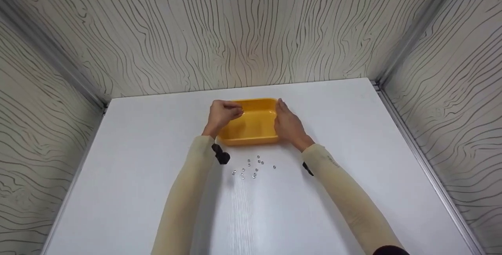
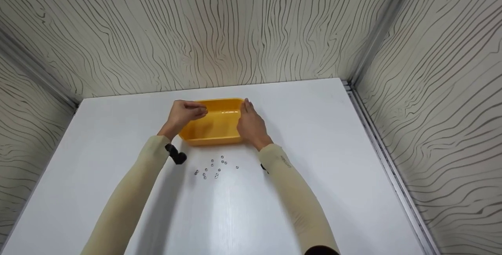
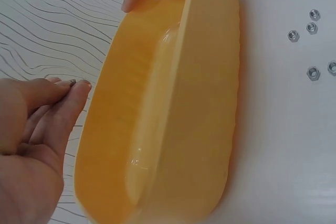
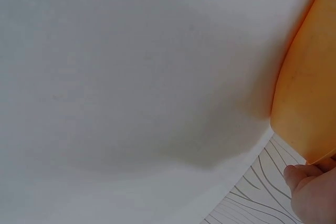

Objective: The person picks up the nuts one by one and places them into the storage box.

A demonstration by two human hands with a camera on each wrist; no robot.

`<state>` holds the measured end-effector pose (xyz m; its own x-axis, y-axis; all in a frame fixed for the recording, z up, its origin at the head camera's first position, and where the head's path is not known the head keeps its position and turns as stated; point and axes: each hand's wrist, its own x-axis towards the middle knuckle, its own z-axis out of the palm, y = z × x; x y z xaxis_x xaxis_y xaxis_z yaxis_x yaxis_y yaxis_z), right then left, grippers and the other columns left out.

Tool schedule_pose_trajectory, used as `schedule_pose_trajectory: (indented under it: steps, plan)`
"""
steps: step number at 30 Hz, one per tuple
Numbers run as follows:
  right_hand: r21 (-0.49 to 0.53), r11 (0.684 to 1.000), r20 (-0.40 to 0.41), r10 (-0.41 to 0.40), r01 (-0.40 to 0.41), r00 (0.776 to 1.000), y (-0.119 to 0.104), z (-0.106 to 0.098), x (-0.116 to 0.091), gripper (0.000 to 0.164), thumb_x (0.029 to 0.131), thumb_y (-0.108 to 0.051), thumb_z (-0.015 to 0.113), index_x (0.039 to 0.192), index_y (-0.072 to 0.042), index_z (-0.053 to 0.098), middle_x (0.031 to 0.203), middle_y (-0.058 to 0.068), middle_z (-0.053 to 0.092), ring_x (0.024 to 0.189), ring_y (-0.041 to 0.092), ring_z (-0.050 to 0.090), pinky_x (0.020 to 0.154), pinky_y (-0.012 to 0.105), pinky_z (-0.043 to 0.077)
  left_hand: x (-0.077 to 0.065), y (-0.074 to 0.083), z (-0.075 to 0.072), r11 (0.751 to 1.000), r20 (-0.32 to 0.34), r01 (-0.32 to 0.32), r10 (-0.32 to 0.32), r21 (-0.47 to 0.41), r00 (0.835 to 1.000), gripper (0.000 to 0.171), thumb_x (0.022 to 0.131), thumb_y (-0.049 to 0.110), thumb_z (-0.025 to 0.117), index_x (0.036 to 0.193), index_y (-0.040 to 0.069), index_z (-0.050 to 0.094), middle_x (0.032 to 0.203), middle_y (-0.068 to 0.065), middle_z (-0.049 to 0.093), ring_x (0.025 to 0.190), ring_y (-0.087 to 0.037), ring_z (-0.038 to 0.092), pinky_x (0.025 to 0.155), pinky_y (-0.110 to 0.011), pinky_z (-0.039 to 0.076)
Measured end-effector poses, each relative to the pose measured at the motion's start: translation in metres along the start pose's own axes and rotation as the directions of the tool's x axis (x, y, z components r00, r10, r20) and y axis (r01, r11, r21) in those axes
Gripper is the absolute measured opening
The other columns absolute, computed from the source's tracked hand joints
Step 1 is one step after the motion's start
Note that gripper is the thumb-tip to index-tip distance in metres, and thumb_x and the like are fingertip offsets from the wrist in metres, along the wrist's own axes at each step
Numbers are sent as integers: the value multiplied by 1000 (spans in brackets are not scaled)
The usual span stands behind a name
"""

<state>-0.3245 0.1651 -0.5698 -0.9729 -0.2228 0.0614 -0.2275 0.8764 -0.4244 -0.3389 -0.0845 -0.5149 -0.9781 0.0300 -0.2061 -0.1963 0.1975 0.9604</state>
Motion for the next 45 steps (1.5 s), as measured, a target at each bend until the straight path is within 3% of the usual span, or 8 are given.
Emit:
schedule_pose_trajectory:
  steps: [7,12,18,38,45]
  plan:
    - [14,1000,3,-17,16,1000,1,-1,0,61,108,-13,44,163,5,26,175,19,21,161,33,28,132,47,32,1,-7,6,982,9,27,-26,-189,1000,25,94,-3,73,119,-10,74,115,-23,77,97,-22,80,89,-29,66]
    - [14,1000,6,-18,18,1000,0,-2,0,61,108,-13,44,163,4,26,175,19,21,161,33,29,132,47,32,2,-11,8,970,1,56,-57,-236,998,28,94,-3,74,120,-10,73,111,-21,78,93,-19,79,88,-29,66]
    - [20,1000,0,-14,14,1000,1,-1,1,61,109,-14,45,164,4,25,175,19,21,161,33,29,132,48,30,1,-13,10,966,9,65,-65,-250,998,29,96,-3,71,123,-13,70,115,-23,77,94,-20,79,89,-30,66]
    - [17,1000,-1,-1,1,1000,3,2,1,60,109,-15,44,163,5,25,175,19,20,161,33,29,132,47,31,-1,-17,10,967,-62,111,-129,-231,990,26,100,0,67,125,-5,73,119,-20,73,100,-23,79,87,-27,66]
    - [22,1000,-2,10,-10,1000,1,2,2,61,109,-15,45,164,3,25,176,19,20,161,34,30,132,48,31,-4,-14,7,967,-48,92,-106,-238,993,28,99,0,68,126,-9,71,117,-21,74,100,-22,79,88,-28,66]
